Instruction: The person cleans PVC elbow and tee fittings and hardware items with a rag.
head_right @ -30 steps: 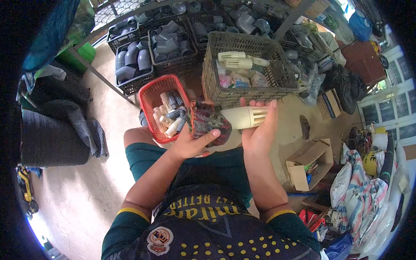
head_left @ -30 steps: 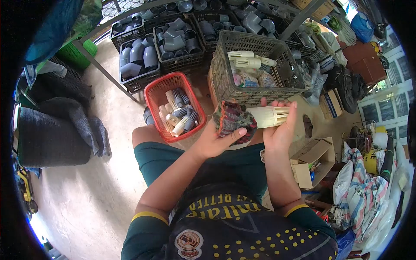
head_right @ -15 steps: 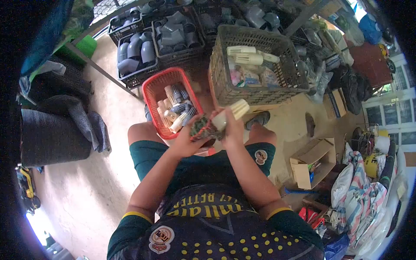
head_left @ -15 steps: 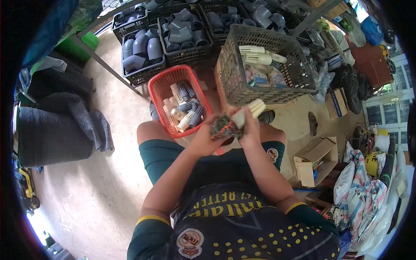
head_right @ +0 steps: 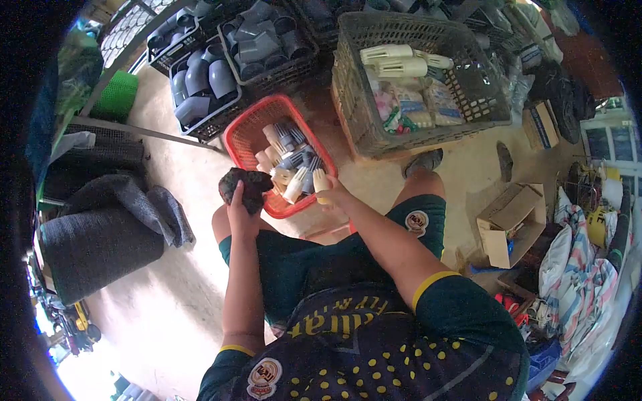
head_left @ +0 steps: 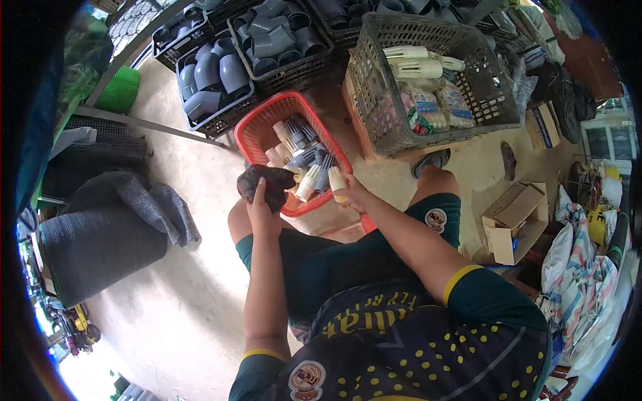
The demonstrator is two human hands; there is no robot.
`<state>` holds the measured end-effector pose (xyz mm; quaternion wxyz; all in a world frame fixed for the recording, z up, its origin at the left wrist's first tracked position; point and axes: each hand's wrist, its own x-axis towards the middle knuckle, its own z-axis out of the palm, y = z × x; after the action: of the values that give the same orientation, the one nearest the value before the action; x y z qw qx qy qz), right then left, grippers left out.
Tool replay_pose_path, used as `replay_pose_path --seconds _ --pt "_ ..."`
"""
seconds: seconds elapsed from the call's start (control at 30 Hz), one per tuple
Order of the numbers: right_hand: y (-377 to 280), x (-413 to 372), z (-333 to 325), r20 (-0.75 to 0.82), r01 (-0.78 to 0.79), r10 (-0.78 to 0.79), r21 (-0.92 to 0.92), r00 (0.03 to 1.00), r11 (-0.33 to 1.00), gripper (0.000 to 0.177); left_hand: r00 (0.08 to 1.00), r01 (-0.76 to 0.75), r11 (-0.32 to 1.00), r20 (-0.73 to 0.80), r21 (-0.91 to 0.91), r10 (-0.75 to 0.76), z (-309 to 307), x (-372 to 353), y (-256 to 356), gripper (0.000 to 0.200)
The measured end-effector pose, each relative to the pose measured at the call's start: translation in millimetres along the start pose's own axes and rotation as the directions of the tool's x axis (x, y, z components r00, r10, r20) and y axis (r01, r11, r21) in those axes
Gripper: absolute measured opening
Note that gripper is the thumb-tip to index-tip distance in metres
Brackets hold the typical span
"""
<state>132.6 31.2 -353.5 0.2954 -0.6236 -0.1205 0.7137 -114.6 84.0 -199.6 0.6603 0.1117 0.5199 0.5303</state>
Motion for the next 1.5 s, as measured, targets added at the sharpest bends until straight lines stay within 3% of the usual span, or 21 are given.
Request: replay_pose_path --seconds 0.07,0.2,0.23,0.33,0.4,0.47,0.53,0.6,0.63,0.67,0.7,0.73,0.77,0.83,0.97,1.07,1.17,1.27,1.3,1.4,1.5 --pt "4 5 -6 0.043 0.102 -0.094 -0.227 0.995 0.969 0.075 1.0 0.024 1.0 0.0 -0.017 -0.024 1 9 -4 0.041" --pt "50 53 -33 0.104 0.122 -0.091 -0.35 0.99 0.929 0.061 0.997 -0.078 0.996 -0.012 -0.036 0.078 12 15 -11 0.04" --pt "28 30 -23 0.121 0.186 -0.142 -0.549 0.982 0.815 0.05 0.994 -0.11 0.993 -0.02 -0.049 0.109 14 15 -13 0.039" --pt "-56 -46 9 0.314 0.305 -0.173 -0.444 0.934 0.842 0.049 0.996 -0.076 0.996 0.038 -0.051 0.078 12 18 -19 0.043" --pt "-122 -108 15 0.486 0.461 -0.345 -0.139 0.803 0.876 0.045 0.996 0.021 0.995 0.093 -0.102 -0.012 15 15 -21 0.045" --pt "-200 -164 -3 0.526 0.611 -0.518 -0.004 0.675 0.792 0.039 0.983 0.108 0.985 0.165 -0.137 -0.084 25 7 -14 0.046" --pt "-255 -170 -48 0.374 0.739 -0.73 0.151 0.572 0.656 0.034 0.968 0.134 0.985 0.227 -0.104 -0.108 20 8 -21 0.055" --pt "-316 -148 -86 0.083 0.802 -0.799 -0.007 0.596 0.597 0.03 0.942 0.209 0.972 0.289 -0.105 -0.171 22 6 -17 0.059" --pt "-344 -110 -115 0.061 0.776 -0.836 -0.414 0.545 0.475 0.037 0.938 0.21 0.977 0.291 -0.047 -0.187 18 9 -19 0.063" --pt "-360 -69 -141 0.061 0.598 -0.869 -0.749 0.491 0.285 0.046 0.924 0.206 0.975 0.344 -0.081 -0.167 20 9 -18 0.063" --pt "-368 -48 -153 -0.044 0.253 -0.764 -0.93 0.644 0.266 0.055 0.907 0.206 0.972 0.395 -0.114 -0.146 23 7 -17 0.064" --pt "-369 -33 -160 -0.201 -0.12 -0.651 -0.979 0.732 0.167 0.065 0.888 0.206 0.967 0.444 -0.151 -0.12 26 6 -15 0.065" --pt "-351 -20 -166 -0.131 -0.239 -0.715 -0.97 0.686 -0.052 0.072 0.866 0.221 0.954 0.491 -0.201 -0.097 32 4 -12 0.066" --pt "-335 -20 -151 -0.129 -0.355 -0.728 -0.92 0.673 -0.165 0.08 0.823 0.247 0.92 0.567 -0.304 -0.033 43 -6 -3 0.07" --pt "-341 -20 -126 -0.092 -0.396 -0.708 -0.875 0.701 -0.278 0.07 0.777 0.257 0.855 0.622 -0.45 0.093 40 -10 8 0.088" --pt "-352 -19 -147 -0.108 -0.336 -0.725 -0.925 0.68 -0.177 0.063 0.868 0.293 0.773 0.495 -0.563 0.032 23 -7 8 0.08" --pt "-362 -32 -194 -0.17 0.087 -0.852 -0.966 0.496 0.243 0.056 0.849 0.307 0.763 0.527 -0.569 0.051 3 -13 5 0.064" --pt "-359 -124 -179 -0.302 0.615 -0.786 -0.495 0.54 0.613 0.05 0.816 0.246 0.819 0.567 -0.519 0.114 0 -28 1 0.053" --pt "-356 -158 -165 -0.33 0.668 -0.763 -0.37 0.555 0.646 0.041 0.801 0.245 0.816 0.584 -0.524 0.134 5 -39 5 0.054" --pt "-324 -228 -152 -0.139 0.881 -0.87 0.083 0.474 0.467 0.041 0.72 0.233 0.802 0.652 -0.55 0.238 33 -79 17 0.064" --pt "-289 -305 -102 -0.022 0.772 -0.833 0.391 0.552 0.501 0.054 0.583 0.194 0.807 0.728 -0.557 0.362 59 -104 14 0.072"
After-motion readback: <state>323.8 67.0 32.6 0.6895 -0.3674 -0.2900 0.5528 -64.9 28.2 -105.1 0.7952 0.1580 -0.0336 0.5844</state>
